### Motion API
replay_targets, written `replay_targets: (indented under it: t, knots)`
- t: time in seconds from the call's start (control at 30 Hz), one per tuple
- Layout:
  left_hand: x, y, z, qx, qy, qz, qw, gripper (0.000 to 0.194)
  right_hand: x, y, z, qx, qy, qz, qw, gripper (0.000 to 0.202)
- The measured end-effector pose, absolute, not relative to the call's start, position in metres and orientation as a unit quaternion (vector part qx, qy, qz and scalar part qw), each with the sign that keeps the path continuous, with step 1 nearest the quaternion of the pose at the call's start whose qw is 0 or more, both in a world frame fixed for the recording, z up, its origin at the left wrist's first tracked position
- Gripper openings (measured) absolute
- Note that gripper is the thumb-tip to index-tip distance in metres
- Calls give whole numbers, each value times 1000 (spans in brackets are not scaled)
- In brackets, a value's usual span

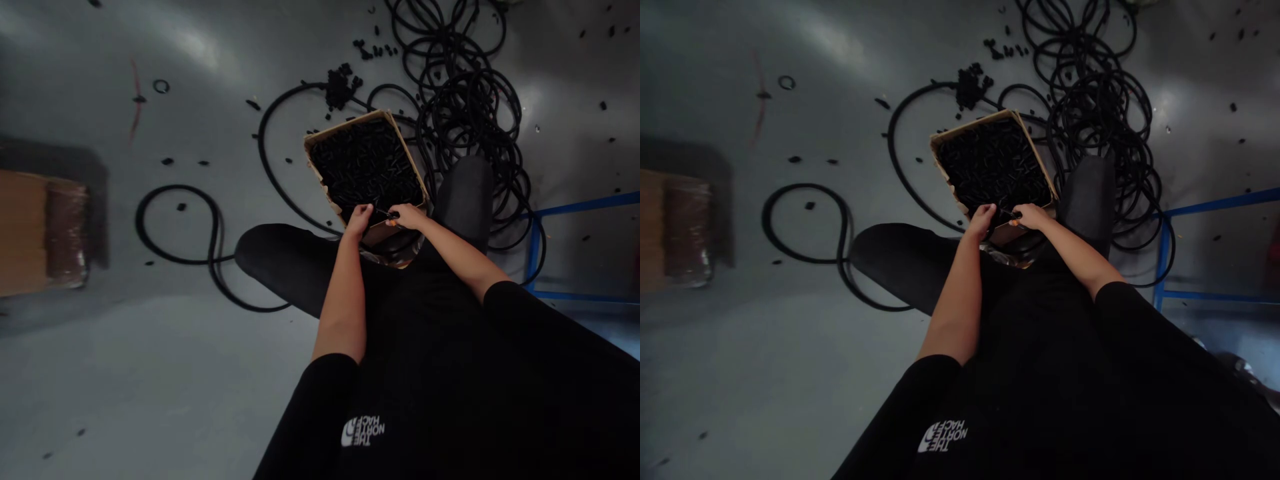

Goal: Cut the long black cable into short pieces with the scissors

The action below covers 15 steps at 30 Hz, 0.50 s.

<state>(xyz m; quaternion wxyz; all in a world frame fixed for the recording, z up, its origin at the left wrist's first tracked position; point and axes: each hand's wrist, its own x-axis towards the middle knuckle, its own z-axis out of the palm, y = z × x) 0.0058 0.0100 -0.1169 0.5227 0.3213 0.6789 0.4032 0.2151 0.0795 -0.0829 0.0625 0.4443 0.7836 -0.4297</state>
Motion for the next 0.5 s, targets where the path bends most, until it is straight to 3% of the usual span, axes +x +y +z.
replay_targets:
  t: [0.5]
  knots:
    - [1,12,-112,378,672,303,560,36,213,88,-83,465,753,-466,22,47]
